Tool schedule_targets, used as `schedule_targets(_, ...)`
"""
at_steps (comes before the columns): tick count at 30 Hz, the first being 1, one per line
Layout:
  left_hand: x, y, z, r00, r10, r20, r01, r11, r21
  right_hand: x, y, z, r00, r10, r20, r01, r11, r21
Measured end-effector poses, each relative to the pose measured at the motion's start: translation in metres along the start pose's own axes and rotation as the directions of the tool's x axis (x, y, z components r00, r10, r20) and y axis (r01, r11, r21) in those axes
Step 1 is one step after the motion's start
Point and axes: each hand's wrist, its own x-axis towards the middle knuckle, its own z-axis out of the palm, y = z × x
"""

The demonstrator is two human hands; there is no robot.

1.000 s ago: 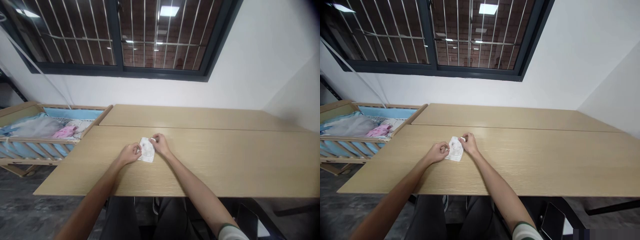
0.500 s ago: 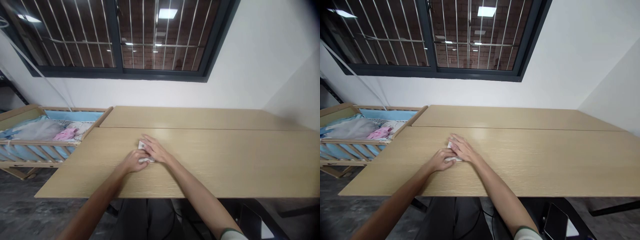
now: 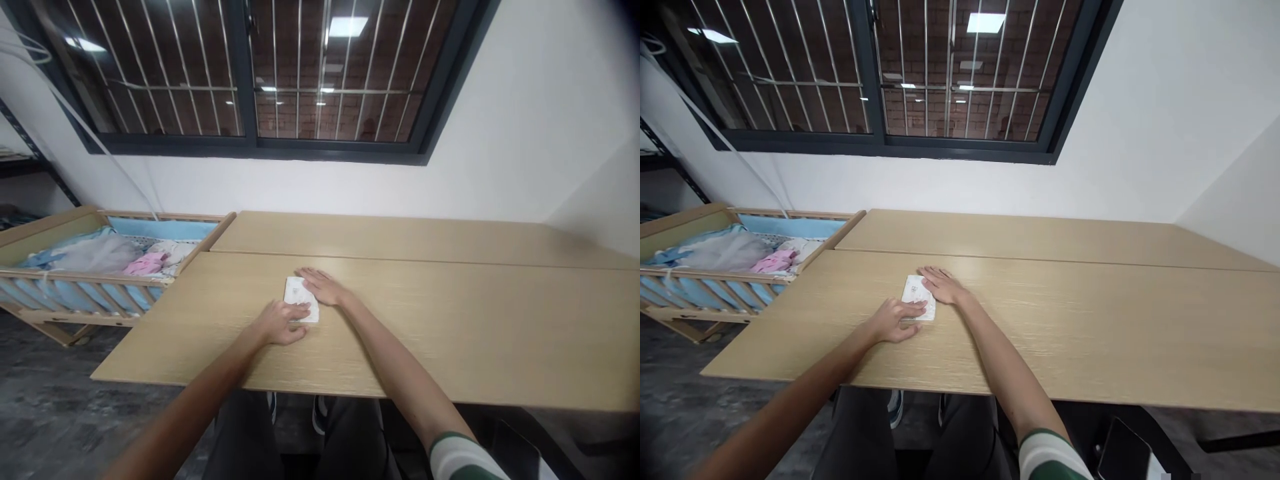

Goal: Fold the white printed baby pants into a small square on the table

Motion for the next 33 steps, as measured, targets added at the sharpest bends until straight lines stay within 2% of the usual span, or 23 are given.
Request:
schedule_targets(2, 0.001, -0.004, 0.002, 0.996, -0.058, -0.066, 0.059, 0.998, 0.007, -0.002, 0.001, 0.004, 0.999, 0.015, -0.052, -0.016, 1.000, -0.024)
schedule_targets(4, 0.003, -0.011, 0.003, 0.970, -0.174, -0.170, 0.181, 0.983, 0.030, -0.006, -0.002, 0.009, 0.987, 0.019, -0.161, -0.028, 0.998, -0.051)
schedule_targets(8, 0.008, -0.024, 0.000, 0.847, -0.405, -0.346, 0.456, 0.886, 0.080, -0.014, -0.011, 0.013, 0.932, 0.033, -0.361, -0.053, 0.998, -0.044)
schedule_targets(10, 0.009, -0.027, -0.001, 0.820, -0.452, -0.352, 0.515, 0.851, 0.105, -0.016, -0.012, 0.014, 0.914, 0.042, -0.403, -0.040, 0.999, 0.013)
schedule_targets(12, 0.009, -0.028, 0.000, 0.835, -0.459, -0.305, 0.512, 0.849, 0.126, -0.016, -0.010, 0.015, 0.901, 0.046, -0.431, -0.001, 0.995, 0.103)
schedule_targets(14, 0.011, -0.027, 0.001, 0.868, -0.438, -0.232, 0.474, 0.871, 0.129, -0.014, -0.008, 0.016, 0.889, 0.061, -0.454, 0.030, 0.981, 0.190)
schedule_targets(17, 0.014, -0.023, -0.001, 0.907, -0.398, -0.135, 0.412, 0.906, 0.094, -0.012, -0.011, 0.016, 0.885, 0.119, -0.451, -0.012, 0.973, 0.231)
schedule_targets(19, 0.015, -0.017, -0.006, 0.917, -0.385, -0.105, 0.392, 0.918, 0.061, -0.014, -0.021, 0.016, 0.885, 0.177, -0.430, -0.082, 0.970, 0.230)
schedule_targets(22, 0.004, 0.002, -0.021, 0.918, -0.381, -0.112, 0.386, 0.922, 0.026, -0.025, -0.051, 0.018, 0.890, 0.252, -0.381, -0.149, 0.949, 0.278)
schedule_targets(24, -0.017, 0.021, -0.034, 0.913, -0.384, -0.137, 0.389, 0.921, 0.015, -0.038, -0.080, 0.021, 0.914, 0.258, -0.314, -0.141, 0.926, 0.351)
schedule_targets(26, -0.053, 0.043, -0.048, 0.899, -0.401, -0.176, 0.409, 0.912, 0.010, -0.053, -0.115, 0.025, 0.954, 0.203, -0.221, -0.086, 0.890, 0.448)
schedule_targets(29, -0.125, 0.075, -0.072, 0.866, -0.443, -0.233, 0.460, 0.888, 0.021, -0.073, -0.175, 0.037, 0.994, 0.043, -0.101, 0.027, 0.798, 0.602)
schedule_targets(31, -0.175, 0.096, -0.090, 0.857, -0.462, -0.229, 0.484, 0.874, 0.048, -0.083, -0.217, 0.048, 0.998, -0.047, -0.048, 0.067, 0.732, 0.678)
schedule_targets(33, -0.218, 0.117, -0.109, 0.827, -0.501, -0.255, 0.535, 0.840, 0.086, -0.089, -0.255, 0.060, 0.996, -0.094, 0.003, 0.063, 0.681, 0.730)
